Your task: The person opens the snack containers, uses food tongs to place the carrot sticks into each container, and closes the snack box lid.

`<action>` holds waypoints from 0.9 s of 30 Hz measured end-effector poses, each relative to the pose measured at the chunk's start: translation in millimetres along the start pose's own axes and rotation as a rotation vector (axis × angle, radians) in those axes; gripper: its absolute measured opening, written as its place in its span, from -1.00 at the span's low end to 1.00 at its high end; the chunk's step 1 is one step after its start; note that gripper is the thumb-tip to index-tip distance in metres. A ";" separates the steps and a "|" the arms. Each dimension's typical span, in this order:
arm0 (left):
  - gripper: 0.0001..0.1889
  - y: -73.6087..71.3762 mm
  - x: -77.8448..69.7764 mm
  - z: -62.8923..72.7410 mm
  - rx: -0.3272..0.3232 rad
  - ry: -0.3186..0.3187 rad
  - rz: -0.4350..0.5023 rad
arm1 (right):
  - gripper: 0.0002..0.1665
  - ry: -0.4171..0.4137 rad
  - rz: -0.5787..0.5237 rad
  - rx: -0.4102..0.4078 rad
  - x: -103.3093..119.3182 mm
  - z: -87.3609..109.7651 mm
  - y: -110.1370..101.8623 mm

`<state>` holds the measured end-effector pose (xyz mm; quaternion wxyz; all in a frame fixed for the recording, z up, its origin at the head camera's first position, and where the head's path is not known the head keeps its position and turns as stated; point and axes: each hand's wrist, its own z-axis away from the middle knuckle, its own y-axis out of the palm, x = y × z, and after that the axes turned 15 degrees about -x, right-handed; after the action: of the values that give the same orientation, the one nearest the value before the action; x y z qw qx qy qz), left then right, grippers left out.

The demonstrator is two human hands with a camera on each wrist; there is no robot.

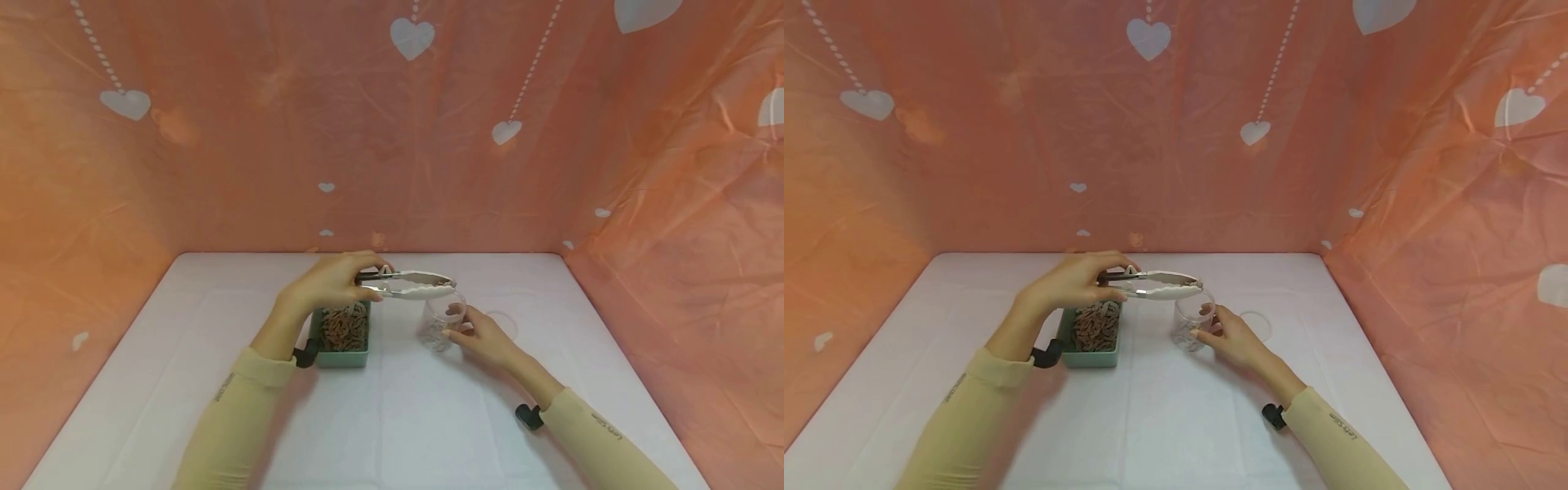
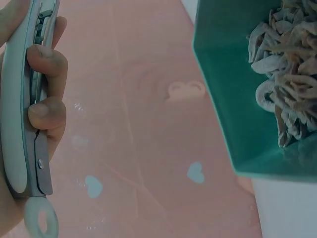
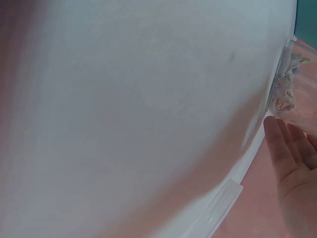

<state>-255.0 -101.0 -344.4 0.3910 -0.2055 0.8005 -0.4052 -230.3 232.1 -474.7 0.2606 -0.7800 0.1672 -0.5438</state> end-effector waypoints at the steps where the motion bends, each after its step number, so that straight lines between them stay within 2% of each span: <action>1: -0.55 1.5 -0.4 -1.4 0.006 0.008 -0.011 | -0.44 0.002 0.000 0.002 0.1 0.1 -0.4; 9: -0.54 12.2 -2.5 -11.2 0.056 0.039 -0.041 | -0.46 0.003 0.009 0.009 -1.0 0.2 -1.5; 27: -0.51 14.6 -6.0 -15.8 0.103 -0.006 -0.055 | -0.48 0.010 0.014 0.008 -3.5 1.2 -1.9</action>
<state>-264.0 -80.9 -347.7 0.3924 -0.2082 0.7714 -0.4557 -230.4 235.7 -476.6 0.2668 -0.7750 0.1718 -0.5466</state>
